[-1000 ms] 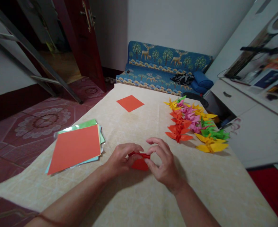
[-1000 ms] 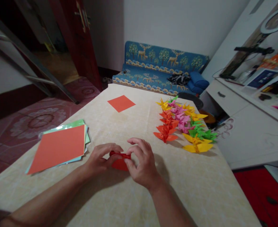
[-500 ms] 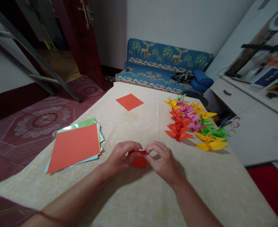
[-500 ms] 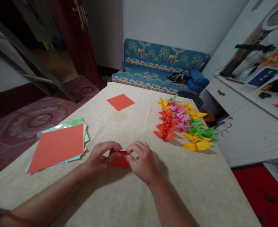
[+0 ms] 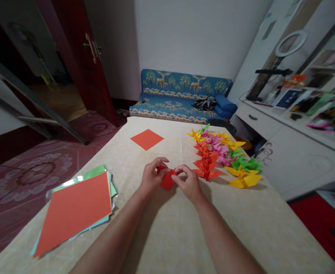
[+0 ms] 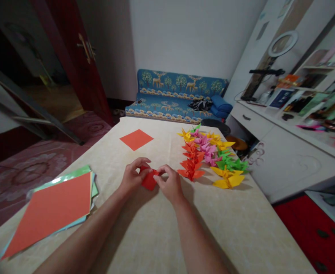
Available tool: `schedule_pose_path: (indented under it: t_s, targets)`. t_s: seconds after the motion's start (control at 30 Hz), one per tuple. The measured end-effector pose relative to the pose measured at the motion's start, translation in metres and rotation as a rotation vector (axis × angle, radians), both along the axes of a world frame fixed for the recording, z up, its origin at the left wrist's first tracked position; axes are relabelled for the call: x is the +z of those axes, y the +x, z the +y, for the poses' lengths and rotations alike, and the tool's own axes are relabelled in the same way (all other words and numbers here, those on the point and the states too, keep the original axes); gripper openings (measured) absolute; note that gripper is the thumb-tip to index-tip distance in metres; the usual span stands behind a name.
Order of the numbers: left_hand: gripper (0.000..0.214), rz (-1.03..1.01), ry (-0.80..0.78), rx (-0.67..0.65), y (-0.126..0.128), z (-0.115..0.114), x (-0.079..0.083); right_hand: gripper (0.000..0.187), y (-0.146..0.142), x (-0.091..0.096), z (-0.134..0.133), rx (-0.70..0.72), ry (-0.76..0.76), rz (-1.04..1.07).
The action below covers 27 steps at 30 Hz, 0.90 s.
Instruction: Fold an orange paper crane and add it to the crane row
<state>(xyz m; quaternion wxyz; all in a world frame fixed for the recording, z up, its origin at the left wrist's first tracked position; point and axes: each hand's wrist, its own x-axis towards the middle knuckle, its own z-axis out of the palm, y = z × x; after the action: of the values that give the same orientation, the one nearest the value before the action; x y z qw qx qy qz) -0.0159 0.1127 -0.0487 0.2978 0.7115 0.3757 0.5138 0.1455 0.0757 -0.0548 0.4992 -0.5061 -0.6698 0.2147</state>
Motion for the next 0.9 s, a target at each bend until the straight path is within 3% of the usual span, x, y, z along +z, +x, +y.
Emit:
schedule_pose_path:
  t_s: [0.2, 0.33, 0.5, 0.7, 0.9]
  targets:
    - [0.025, -0.182, -0.151, -0.081, -0.002, -0.003, -0.002, 0.009, -0.001, -0.001, -0.004, 0.112, -0.110, 0.153]
    - [0.028, -0.202, -0.174, -0.070, -0.003, -0.007, 0.001, 0.009, -0.004, 0.003, -0.004, 0.055, -0.112, 0.246]
    - [0.028, -0.217, -0.165, -0.028, -0.002, -0.010, 0.001, 0.034, -0.008, 0.004, -0.006, -0.003, -0.067, 0.351]
    - [0.030, -0.261, -0.198, -0.026, 0.002, -0.014, -0.001, 0.034, -0.010, 0.003, -0.011, -0.079, -0.007, 0.358]
    - [0.025, -0.270, -0.180, -0.021, 0.003, -0.014, 0.002, 0.029, -0.009, 0.000, -0.011, -0.065, 0.031, 0.315]
